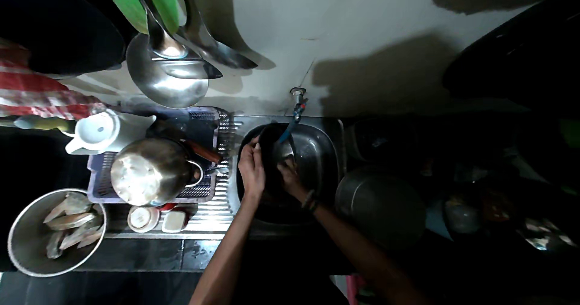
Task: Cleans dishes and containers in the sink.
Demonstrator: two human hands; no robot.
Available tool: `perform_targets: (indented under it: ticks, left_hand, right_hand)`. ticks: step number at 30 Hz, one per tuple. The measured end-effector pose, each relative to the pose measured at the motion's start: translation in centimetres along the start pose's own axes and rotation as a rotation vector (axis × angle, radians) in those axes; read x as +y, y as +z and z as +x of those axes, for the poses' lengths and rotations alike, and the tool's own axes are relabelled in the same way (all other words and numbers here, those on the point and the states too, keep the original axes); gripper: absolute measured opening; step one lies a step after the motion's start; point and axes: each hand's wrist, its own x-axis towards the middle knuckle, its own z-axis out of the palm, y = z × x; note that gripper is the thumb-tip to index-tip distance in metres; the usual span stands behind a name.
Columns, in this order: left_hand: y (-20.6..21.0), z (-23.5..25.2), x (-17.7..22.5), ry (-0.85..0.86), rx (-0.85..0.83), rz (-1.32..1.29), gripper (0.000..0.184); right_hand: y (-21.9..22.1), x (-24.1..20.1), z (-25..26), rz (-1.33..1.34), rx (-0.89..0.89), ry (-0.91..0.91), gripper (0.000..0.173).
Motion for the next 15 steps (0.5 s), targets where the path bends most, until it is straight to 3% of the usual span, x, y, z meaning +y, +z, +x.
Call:
perform_targets:
  ticks: [2, 4, 6, 8, 10, 12, 15]
  left_hand:
    - [-0.1, -0.1, 0.2, -0.03, -0.023, -0.001, 0.028]
    - [0.2, -0.6, -0.2, -0.062, -0.041, -0.01, 0.029]
    - [0.5, -0.8, -0.4, -0.075, -0.058, -0.029, 0.03]
    - [0.9, -0.7, -0.6, -0.065, -0.059, -0.031, 0.03]
    - [0.8, -0.1, -0.7, -0.048, -0.041, -0.016, 0.03]
    - [0.3, 0.8, -0.6, -0.028, -0.025, -0.003, 0.031]
    - [-0.6, 1.4, -0.2, -0.001, -0.01, 0.007, 0.032]
  right_hand:
    - [-0.7, -0.7, 2.4, 0.091, 0.201, 0.118, 0.06]
    - [-1.0, -2.0, 4.4, 0.292, 0.414, 0.2, 0.058]
    - [0.0, -3.1, 5.3, 0.512, 0.53, 0.127, 0.053]
    - [1.3, -4.4, 4.7, 0.72, 0.467, -0.04, 0.052]
    - [1.8, -5.7, 2.4, 0.817, 0.292, -0.187, 0.048]
    - [2.0, -5.1, -0.2, 0.719, 0.098, -0.305, 0.049]
    - [1.6, -1.3, -1.6, 0.321, 0.005, -0.398, 0.04]
